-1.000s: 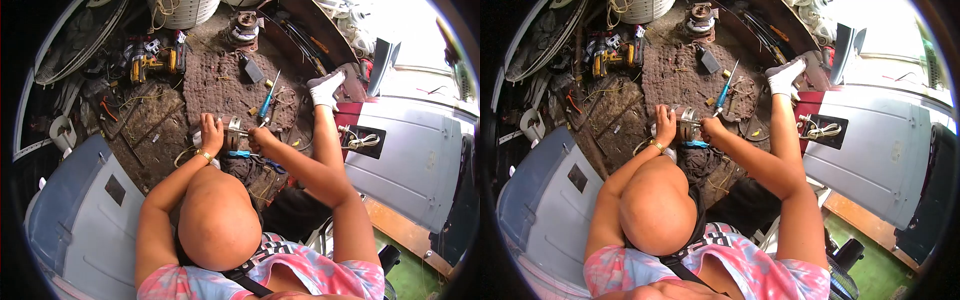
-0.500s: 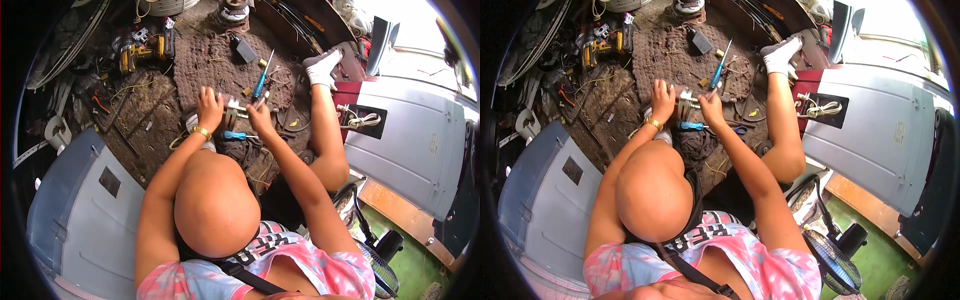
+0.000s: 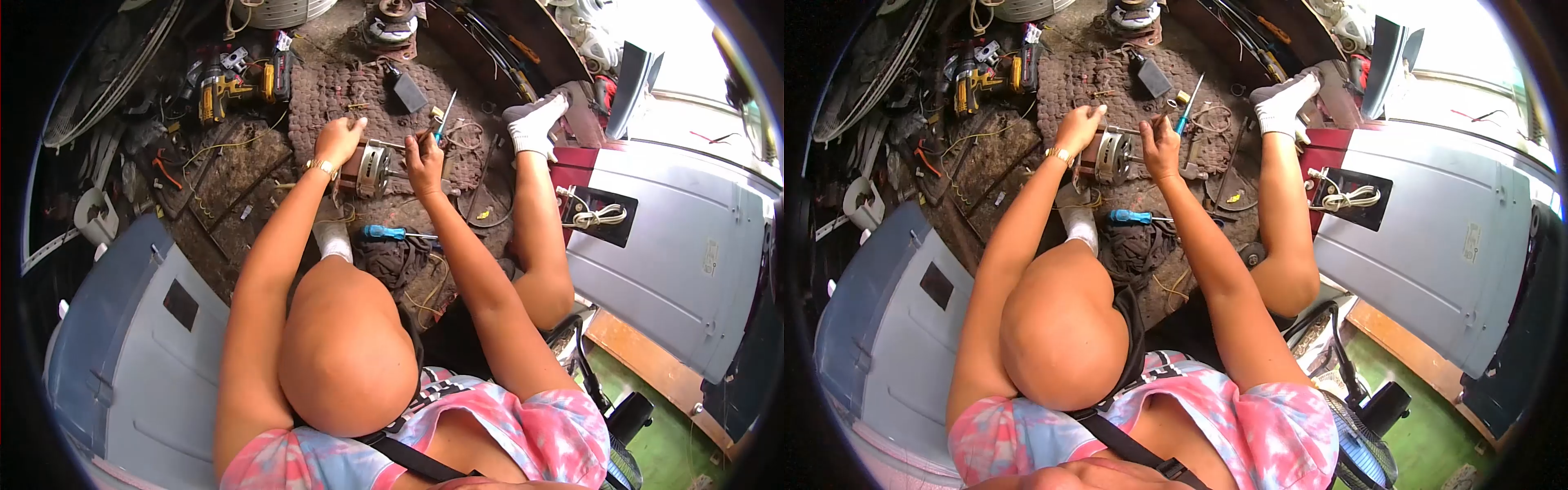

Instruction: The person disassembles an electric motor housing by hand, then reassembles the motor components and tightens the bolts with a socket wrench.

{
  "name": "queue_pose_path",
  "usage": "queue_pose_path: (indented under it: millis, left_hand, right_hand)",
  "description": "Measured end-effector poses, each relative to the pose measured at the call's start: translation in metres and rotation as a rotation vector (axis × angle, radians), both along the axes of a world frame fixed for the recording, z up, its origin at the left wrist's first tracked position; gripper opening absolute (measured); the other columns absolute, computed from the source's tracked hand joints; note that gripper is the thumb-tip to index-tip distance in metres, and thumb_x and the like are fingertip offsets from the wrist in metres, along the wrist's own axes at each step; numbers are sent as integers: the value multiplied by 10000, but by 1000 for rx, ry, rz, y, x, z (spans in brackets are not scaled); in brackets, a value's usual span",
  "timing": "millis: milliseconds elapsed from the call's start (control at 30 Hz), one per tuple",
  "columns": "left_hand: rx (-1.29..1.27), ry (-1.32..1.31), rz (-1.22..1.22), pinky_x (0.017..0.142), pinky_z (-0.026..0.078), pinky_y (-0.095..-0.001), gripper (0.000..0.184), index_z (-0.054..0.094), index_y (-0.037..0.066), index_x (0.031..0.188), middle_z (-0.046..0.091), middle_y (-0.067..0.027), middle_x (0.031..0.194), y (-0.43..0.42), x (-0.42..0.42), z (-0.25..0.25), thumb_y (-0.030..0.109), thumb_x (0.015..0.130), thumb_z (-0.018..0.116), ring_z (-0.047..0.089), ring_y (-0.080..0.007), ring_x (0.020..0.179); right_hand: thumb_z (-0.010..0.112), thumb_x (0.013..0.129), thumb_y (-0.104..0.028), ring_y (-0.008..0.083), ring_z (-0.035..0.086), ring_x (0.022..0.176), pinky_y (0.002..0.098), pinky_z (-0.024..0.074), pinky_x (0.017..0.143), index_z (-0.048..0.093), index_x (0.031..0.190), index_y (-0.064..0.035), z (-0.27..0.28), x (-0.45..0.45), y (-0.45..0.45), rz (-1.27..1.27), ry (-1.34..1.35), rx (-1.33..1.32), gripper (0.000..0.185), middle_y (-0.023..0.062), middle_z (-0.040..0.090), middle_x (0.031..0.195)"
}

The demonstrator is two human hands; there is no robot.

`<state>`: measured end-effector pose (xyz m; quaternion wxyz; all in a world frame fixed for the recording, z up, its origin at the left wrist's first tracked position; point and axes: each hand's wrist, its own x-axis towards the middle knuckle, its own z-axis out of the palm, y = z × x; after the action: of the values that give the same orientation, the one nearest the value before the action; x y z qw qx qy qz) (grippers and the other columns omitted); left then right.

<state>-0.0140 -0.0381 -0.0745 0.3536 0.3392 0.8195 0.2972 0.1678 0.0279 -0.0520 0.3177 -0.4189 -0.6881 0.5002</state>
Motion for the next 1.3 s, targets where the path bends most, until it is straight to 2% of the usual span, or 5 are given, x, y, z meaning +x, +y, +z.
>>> queue_pose_path:
  millis: [333, 500, 733, 1100, 1300]
  left_hand:
    - [412, 121, 274, 663, 456, -370, 226, 578, -15, 829, 607, -173, 767, -57, 32, -3, 206, 835, 622, 593, -329, 726]
    - [559, 183, 352, 666, 460, -355, 187, 536, 0, 780, 602, -154, 793, -64, 45, 4, 151, 820, 639, 595, -308, 736]
    - [575, 348, 204, 728, 477, -366, 185, 507, 32, 794, 601, -119, 923, -76, 47, 22, 116, 777, 672, 598, -311, 862]
    - [697, 299, 66, 916, 383, -406, 209, 546, 55, 943, 532, -127, 1037, -86, 23, 10, 234, 838, 572, 501, -307, 1011]
    - [-348, 708, 276, 965, 308, -607, 606, 391, 46, 1286, 296, -172, 1376, -173, -46, -40, 317, 809, 649, 245, -408, 1279]
  right_hand:
    - [562, 907, -230, 57, 448, 565, 232, 359, 504, 489, 877, -82, 8, 6, -8, 81, 207, -724, 168, -16, 500, 651]
    - [601, 837, -338, 163, 443, 503, 346, 377, 508, 511, 720, -28, 33, -2, -32, -66, -194, 106, 344, 65, 461, 545]
    - [600, 848, -180, 135, 446, 594, 296, 389, 554, 530, 789, 12, -38, 3, -36, -118, 91, -296, 213, 73, 492, 623]
    - [491, 886, -224, 263, 523, 806, 375, 406, 730, 521, 805, -23, -49, 42, -34, 147, -204, -49, 219, 93, 538, 772]
    - [540, 869, -212, 153, 529, 849, 299, 415, 764, 532, 839, -14, -64, 36, -38, -66, 2, -285, 200, 63, 549, 831]
